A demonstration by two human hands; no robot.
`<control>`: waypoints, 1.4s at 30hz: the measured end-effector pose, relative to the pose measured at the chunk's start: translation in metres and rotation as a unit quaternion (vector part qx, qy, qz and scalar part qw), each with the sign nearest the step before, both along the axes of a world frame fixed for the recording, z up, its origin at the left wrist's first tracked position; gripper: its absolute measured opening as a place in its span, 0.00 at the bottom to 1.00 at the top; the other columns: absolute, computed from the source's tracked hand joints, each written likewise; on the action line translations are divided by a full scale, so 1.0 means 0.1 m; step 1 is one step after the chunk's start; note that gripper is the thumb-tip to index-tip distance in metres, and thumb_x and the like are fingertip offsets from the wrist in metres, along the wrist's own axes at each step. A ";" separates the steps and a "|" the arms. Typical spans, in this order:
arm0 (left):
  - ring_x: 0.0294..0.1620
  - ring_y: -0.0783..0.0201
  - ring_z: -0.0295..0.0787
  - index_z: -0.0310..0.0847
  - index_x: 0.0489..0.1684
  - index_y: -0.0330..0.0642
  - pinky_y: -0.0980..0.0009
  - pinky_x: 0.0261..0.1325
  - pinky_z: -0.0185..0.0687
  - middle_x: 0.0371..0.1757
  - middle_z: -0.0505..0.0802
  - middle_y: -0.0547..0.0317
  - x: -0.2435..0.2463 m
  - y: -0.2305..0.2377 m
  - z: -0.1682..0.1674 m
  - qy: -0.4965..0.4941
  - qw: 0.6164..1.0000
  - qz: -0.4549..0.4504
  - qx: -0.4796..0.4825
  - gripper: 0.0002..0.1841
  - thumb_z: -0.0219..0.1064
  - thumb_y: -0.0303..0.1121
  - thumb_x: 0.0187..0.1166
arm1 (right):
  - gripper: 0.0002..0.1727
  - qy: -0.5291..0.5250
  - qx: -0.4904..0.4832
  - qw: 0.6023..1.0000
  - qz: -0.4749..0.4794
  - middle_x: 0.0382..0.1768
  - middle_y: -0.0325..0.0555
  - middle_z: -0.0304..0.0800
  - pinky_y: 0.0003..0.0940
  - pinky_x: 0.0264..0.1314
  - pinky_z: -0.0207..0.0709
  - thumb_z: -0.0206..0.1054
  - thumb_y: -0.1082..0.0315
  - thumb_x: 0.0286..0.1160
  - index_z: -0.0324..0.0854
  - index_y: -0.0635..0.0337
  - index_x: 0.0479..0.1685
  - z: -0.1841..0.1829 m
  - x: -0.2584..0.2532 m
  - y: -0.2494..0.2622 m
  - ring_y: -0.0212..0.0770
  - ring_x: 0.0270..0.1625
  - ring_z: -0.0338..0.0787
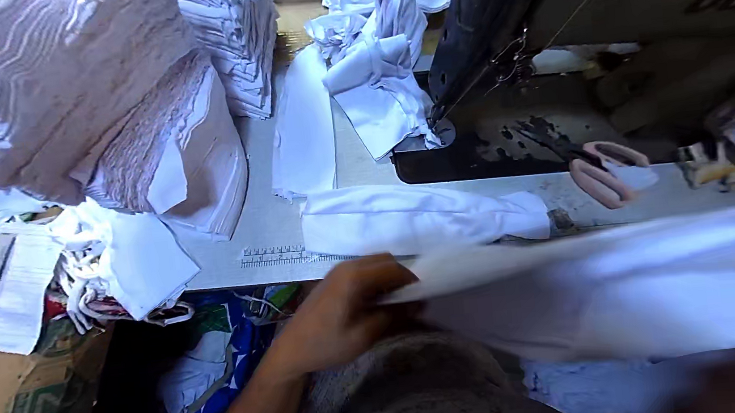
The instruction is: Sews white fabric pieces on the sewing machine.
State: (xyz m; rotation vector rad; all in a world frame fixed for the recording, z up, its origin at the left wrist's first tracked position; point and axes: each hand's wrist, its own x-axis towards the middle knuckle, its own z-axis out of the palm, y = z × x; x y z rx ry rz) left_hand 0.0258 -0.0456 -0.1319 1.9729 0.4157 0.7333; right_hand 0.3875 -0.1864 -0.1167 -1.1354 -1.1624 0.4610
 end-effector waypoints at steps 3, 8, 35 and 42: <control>0.54 0.76 0.86 0.89 0.43 0.41 0.77 0.60 0.84 0.47 0.91 0.64 -0.18 0.09 0.04 -0.022 0.994 0.099 0.036 0.07 0.67 0.34 0.82 | 0.13 -0.005 -0.032 0.999 0.036 0.49 0.22 0.96 0.25 0.60 0.87 0.75 0.68 0.71 0.90 0.40 0.51 -0.05 -0.29 0.33 0.23 0.52 0.93; 0.68 0.67 0.85 0.91 0.37 0.48 0.63 0.79 0.76 0.48 0.96 0.69 -0.39 0.15 0.11 -0.044 0.985 0.160 0.055 0.06 0.69 0.37 0.79 | 0.15 -0.033 -0.032 0.991 0.124 0.52 0.10 0.93 0.13 0.58 0.82 0.71 0.63 0.77 0.87 0.30 0.58 -0.29 -0.34 0.36 0.13 0.53 0.89; 0.22 0.74 0.78 0.86 0.56 0.43 0.76 0.27 0.77 0.32 0.90 0.61 -0.05 0.55 0.08 0.167 0.895 0.395 0.124 0.11 0.63 0.36 0.87 | 0.09 -0.146 -0.154 0.977 0.035 0.42 0.25 0.91 0.11 0.42 0.81 0.67 0.64 0.78 0.87 0.55 0.49 -0.25 -0.33 0.82 0.12 0.39 0.86; 0.36 0.42 0.91 0.87 0.49 0.38 0.41 0.35 0.83 0.40 0.91 0.43 0.14 0.76 -0.13 0.340 0.848 0.370 0.168 0.08 0.69 0.34 0.83 | 0.13 -0.285 -0.285 0.915 0.001 0.28 0.42 0.87 0.37 0.32 0.76 0.65 0.57 0.76 0.88 0.56 0.44 -0.42 -0.23 1.11 0.31 0.28 0.82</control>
